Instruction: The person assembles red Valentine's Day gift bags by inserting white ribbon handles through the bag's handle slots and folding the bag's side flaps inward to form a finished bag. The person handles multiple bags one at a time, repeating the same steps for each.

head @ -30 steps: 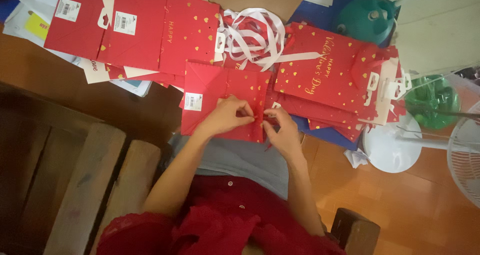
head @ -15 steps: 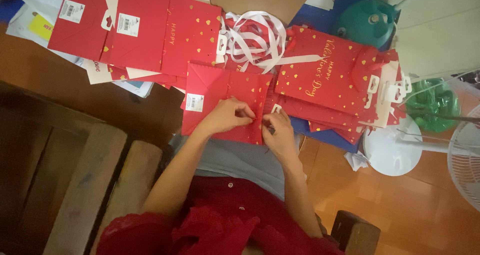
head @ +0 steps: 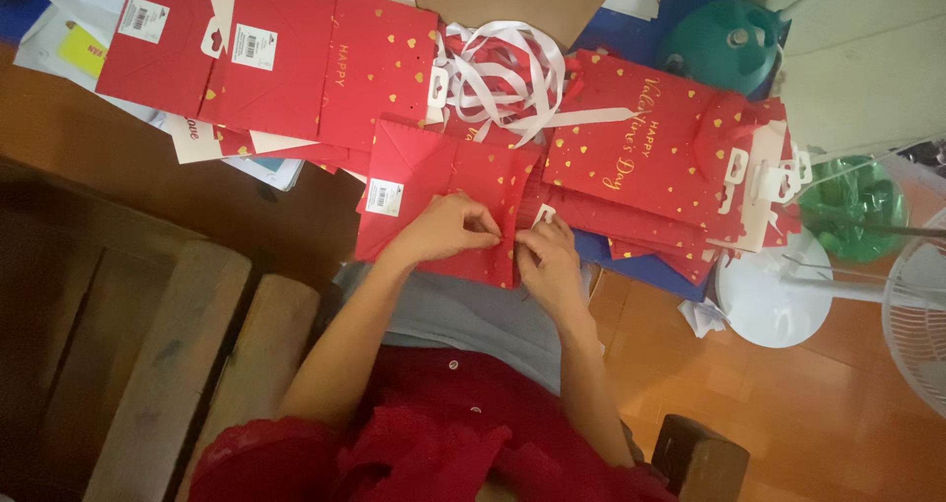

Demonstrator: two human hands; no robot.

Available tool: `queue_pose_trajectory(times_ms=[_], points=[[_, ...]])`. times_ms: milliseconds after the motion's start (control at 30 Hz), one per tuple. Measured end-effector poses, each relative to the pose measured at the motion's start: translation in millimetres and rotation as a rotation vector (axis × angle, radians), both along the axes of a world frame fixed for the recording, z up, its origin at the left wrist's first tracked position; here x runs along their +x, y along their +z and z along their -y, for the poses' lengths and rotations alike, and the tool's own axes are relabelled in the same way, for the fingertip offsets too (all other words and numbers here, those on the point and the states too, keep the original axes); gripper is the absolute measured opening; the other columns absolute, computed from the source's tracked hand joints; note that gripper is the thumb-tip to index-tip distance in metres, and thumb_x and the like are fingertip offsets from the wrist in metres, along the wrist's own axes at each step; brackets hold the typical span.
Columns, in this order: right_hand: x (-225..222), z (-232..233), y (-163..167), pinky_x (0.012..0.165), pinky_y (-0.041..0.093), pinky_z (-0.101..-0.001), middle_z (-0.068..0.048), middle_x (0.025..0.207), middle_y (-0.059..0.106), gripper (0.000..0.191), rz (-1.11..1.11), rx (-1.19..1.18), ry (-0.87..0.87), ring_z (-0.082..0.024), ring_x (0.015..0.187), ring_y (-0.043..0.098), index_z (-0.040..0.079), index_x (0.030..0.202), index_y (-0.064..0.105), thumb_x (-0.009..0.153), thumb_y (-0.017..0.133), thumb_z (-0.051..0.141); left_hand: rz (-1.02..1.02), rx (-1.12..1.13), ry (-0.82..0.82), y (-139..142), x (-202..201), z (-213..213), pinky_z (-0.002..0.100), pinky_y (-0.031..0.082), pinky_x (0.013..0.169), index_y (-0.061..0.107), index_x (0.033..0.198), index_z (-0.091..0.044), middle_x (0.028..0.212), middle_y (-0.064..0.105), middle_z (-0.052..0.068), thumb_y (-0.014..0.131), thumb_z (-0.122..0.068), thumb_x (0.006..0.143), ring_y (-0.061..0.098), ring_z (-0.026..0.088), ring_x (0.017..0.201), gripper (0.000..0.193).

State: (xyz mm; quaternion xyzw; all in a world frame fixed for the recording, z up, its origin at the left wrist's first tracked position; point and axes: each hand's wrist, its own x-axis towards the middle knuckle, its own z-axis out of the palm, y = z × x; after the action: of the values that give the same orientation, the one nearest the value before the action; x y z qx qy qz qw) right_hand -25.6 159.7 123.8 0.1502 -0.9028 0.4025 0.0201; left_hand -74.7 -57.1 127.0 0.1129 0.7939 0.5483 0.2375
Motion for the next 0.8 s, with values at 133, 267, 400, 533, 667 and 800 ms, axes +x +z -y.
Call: queue_pose_trajectory(times_ms=[133,267,400,533,667,800], points=[[1,-1,-11,0.12,0.036,-0.0506,-0.011,0.081,0.059,0.014,-0.052,0.004,0.009,-0.029,0.089,0.064,0.004,0.096,0.072,0.086,0.063,0.001,-0.08,-0.035,-0.07,-4,2,1,0.039,0.039,0.103,0.081,0.084,-0.011,0.077,0.078,0.006,0.081,-0.025,0.077,0.071,0.018,0.081,0.016],[4,-2,-19,0.118,0.035,-0.0516,-0.012,0.084,0.059,0.017,-0.14,0.006,0.026,-0.03,0.09,0.063,0.003,0.097,0.071,0.083,0.063,0.001,-0.151,-0.079,-0.122,-8,2,0,0.041,0.03,0.105,0.08,0.082,-0.014,0.076,0.076,0.002,0.08,-0.03,0.076,0.068,0.017,0.084,0.017],[6,-1,-22,0.121,0.034,-0.0517,-0.011,0.08,0.057,0.013,-0.1,0.04,0.027,-0.029,0.087,0.063,0.003,0.095,0.071,0.085,0.063,0.0,-0.083,-0.115,-0.14,-6,2,-2,0.039,0.029,0.107,0.077,0.08,-0.013,0.075,0.076,0.001,0.079,-0.031,0.076,0.07,0.016,0.08,0.018],[5,-1,-23,0.121,0.033,-0.0525,-0.011,0.078,0.057,0.011,-0.081,0.069,0.021,-0.028,0.085,0.062,0.003,0.091,0.07,0.083,0.064,0.001,-0.105,-0.091,-0.144,-2,3,-2,0.039,0.029,0.105,0.077,0.078,-0.012,0.076,0.077,0.001,0.079,-0.029,0.075,0.07,0.015,0.08,0.017],[5,-2,-22,0.119,0.034,-0.0533,-0.012,0.078,0.055,0.009,-0.087,0.059,0.024,-0.029,0.085,0.061,0.002,0.09,0.069,0.081,0.066,0.002,-0.095,-0.068,-0.138,-4,3,-2,0.038,0.03,0.105,0.078,0.08,-0.013,0.076,0.077,0.001,0.081,-0.03,0.076,0.071,0.015,0.078,0.018],[6,-1,-18,0.121,0.032,-0.0531,-0.01,0.081,0.058,0.009,-0.066,0.047,0.024,-0.028,0.087,0.062,0.002,0.091,0.069,0.084,0.064,0.001,0.001,-0.004,-0.086,-12,4,-3,0.036,0.033,0.106,0.077,0.081,-0.012,0.075,0.077,0.002,0.08,-0.029,0.077,0.072,0.015,0.076,0.018]])
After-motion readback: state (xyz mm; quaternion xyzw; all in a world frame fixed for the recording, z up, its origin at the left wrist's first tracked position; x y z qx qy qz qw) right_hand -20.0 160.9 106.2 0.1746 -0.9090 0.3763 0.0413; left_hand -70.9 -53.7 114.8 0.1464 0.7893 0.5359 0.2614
